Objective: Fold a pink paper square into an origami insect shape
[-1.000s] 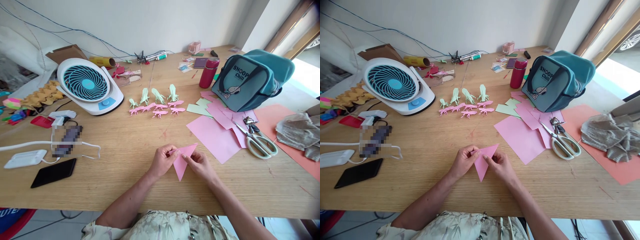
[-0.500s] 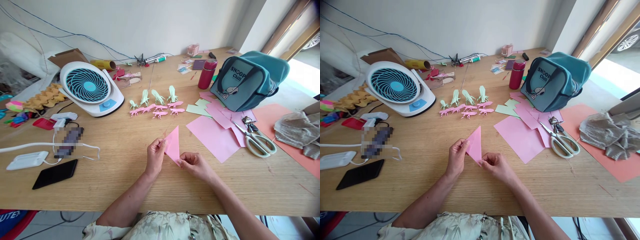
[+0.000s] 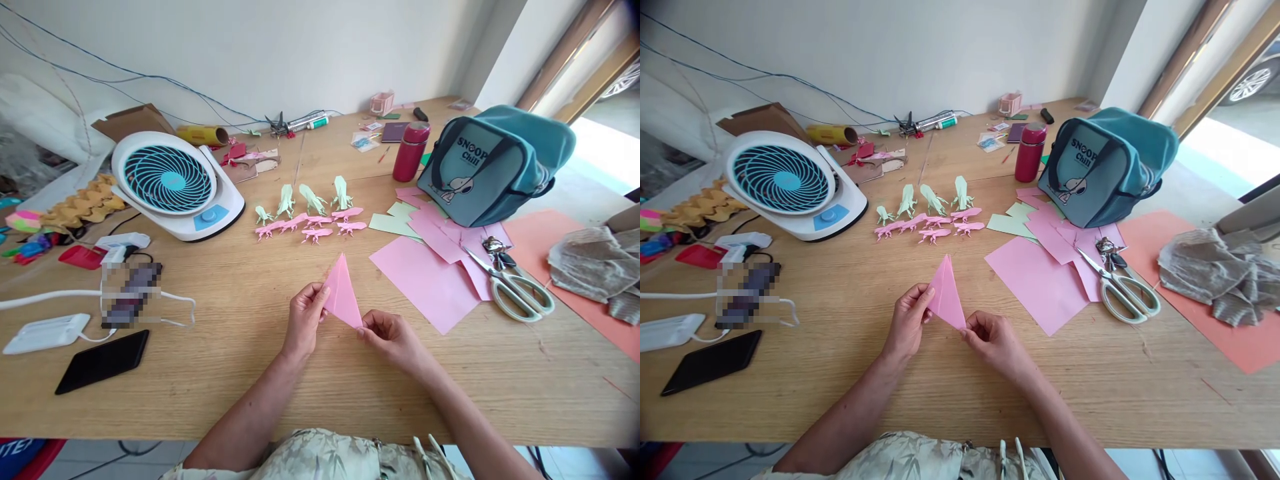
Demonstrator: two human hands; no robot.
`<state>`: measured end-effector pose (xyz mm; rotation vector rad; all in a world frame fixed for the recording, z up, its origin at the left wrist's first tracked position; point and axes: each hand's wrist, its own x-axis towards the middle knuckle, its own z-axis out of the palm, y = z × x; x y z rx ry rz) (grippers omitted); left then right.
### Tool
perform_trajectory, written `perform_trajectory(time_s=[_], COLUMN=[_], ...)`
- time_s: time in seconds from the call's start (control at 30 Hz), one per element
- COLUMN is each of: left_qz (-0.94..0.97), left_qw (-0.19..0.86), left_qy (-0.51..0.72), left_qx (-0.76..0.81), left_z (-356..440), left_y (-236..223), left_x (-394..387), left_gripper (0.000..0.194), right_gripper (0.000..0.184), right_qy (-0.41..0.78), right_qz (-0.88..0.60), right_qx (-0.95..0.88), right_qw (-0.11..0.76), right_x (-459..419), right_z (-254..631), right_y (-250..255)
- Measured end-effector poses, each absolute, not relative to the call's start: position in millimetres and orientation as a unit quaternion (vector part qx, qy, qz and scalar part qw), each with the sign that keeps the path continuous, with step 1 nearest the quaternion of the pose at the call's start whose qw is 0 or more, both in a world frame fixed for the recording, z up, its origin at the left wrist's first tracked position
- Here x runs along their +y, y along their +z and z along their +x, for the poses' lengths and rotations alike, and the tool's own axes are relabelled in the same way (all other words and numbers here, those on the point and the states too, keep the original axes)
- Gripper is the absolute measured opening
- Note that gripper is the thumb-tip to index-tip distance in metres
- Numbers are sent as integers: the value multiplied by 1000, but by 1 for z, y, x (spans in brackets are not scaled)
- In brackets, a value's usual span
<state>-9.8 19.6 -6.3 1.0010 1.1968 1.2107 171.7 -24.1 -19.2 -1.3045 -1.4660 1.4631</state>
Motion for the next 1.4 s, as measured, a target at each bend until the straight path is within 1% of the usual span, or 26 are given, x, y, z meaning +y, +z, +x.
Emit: perform_trajectory(time_s=[0.07,0.17,0.23,0.3,0.37,0.47,0.5,0.57,0.67,0.77,0.9,0.97,1.07,1.23,1.4], left_qz=[418,409,405,425,491,634,680,750,802,808,755,719,688,647,600], left_qw=[566,589,596,588,549,427,386,330,308,310,324,360,434,514,538], left_qy=[505,499,502,516,537,542,528,488,442,432,462,466,440,396,403], left_qx=[500,487,478,455,413,349,331,300,256,252,335,369,380,401,434], left_z=[-12,-14,-15,-16,-17,-17,-17,-17,-14,-11,-6,-5,-4,-3,-4], left_y=[-4,-2,-1,-1,0,2,3,4,5,3,-3,-6,-6,-3,-5], left_x=[21,22,22,21,20,17,15,12,7,3,3,5,10,11,11], left_gripper=[36,36,35,30,21,8,11,22,31,32,22,15,8,12,15], right_gripper=[30,35,38,42,47,55,56,57,53,52,49,46,42,42,40], right_qy=[531,479,474,488,534,657,687,704,676,647,621,608,587,553,529], right_qz=[-525,-559,-569,-570,-553,-470,-440,-417,-452,-470,-478,-480,-487,-506,-513], right_qx=[-564,-541,-497,-461,-426,-354,-337,-337,-373,-411,-446,-467,-501,-536,-568], right_qw=[353,407,452,473,477,472,470,465,447,438,434,426,410,390,366], right_x=[-25,-24,-22,-20,-19,-20,-20,-21,-22,-21,-22,-24,-27,-28,-28], right_z=[175,179,182,184,185,186,185,185,184,182,177,175,174,174,176], right_y=[-21,-25,-26,-26,-23,-19,-17,-15,-14,-15,-20,-23,-26,-24,-25])
